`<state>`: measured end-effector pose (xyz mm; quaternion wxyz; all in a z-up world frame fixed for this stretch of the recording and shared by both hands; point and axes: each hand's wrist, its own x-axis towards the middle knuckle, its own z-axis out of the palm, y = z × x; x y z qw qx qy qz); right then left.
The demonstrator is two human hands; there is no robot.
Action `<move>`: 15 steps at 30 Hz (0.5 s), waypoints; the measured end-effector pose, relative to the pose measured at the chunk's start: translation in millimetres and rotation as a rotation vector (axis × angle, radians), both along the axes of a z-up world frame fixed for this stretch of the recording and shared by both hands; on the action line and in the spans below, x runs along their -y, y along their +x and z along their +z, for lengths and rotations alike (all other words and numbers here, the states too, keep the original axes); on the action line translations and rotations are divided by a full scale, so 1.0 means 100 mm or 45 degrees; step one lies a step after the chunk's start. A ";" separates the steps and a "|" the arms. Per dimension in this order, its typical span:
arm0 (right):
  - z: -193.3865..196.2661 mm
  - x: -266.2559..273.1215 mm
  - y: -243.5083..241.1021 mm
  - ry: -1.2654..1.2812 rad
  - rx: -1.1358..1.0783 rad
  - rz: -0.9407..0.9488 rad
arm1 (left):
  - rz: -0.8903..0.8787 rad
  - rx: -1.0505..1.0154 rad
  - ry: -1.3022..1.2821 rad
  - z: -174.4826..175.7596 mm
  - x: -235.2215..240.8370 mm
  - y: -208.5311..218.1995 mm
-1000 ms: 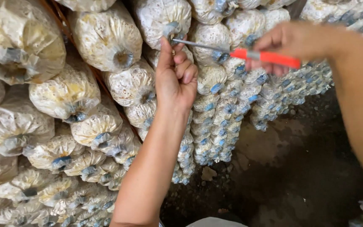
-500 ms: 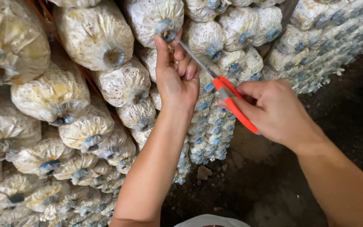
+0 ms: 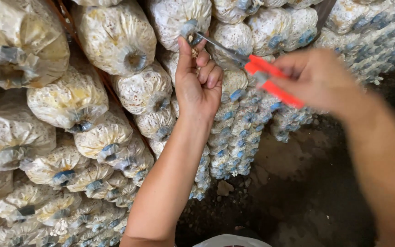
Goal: Harvesting oyster mushrooms from vertically stacked substrate bags using scissors and collecting them in a plastic basket.
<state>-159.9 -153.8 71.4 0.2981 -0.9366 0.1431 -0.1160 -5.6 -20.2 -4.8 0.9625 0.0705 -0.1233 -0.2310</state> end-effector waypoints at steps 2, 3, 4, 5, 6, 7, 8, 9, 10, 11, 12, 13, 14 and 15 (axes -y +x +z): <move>0.24 0.20 0.05 -0.192 -0.190 0.020 | -0.031 -0.032 -0.008 0.00 0.01 0.00; 0.33 0.28 0.10 -0.194 -0.191 0.025 | -0.026 -0.033 -0.010 0.00 0.02 0.00; 0.43 0.36 0.15 -0.432 -0.223 0.091 | -0.033 -0.043 -0.013 -0.01 0.02 0.00; 0.52 0.44 0.21 -0.669 -0.252 0.160 | -0.039 -0.052 -0.016 0.00 0.02 0.01; 0.55 0.47 0.21 -0.672 -0.249 0.166 | -0.032 -0.050 -0.018 0.00 0.02 0.00; 0.58 0.50 0.21 -0.738 -0.239 0.156 | -0.048 -0.059 -0.031 0.00 0.02 -0.01; 0.62 0.53 0.21 -0.805 -0.229 0.147 | -0.063 -0.067 -0.044 0.00 0.02 -0.02; 0.65 0.53 0.19 -0.811 -0.225 0.152 | -0.057 -0.066 -0.049 0.02 -0.01 -0.07; 0.68 0.52 0.17 -0.999 -0.272 0.145 | -0.055 -0.057 -0.034 0.05 -0.04 -0.13; 0.72 0.52 0.15 -1.184 -0.315 0.140 | -0.049 -0.047 -0.022 0.07 -0.07 -0.18; 0.70 0.55 0.14 -1.194 -0.309 0.147 | -0.039 -0.045 -0.030 0.05 -0.07 -0.19; 0.68 0.59 0.13 -1.315 -0.321 0.181 | -0.040 -0.019 -0.045 0.02 -0.08 -0.19; 0.65 0.62 0.13 -1.435 -0.331 0.215 | -0.041 0.006 -0.059 -0.02 -0.08 -0.19; 0.63 0.57 0.09 -1.443 -0.326 0.228 | -0.028 0.005 -0.065 -0.06 -0.07 -0.20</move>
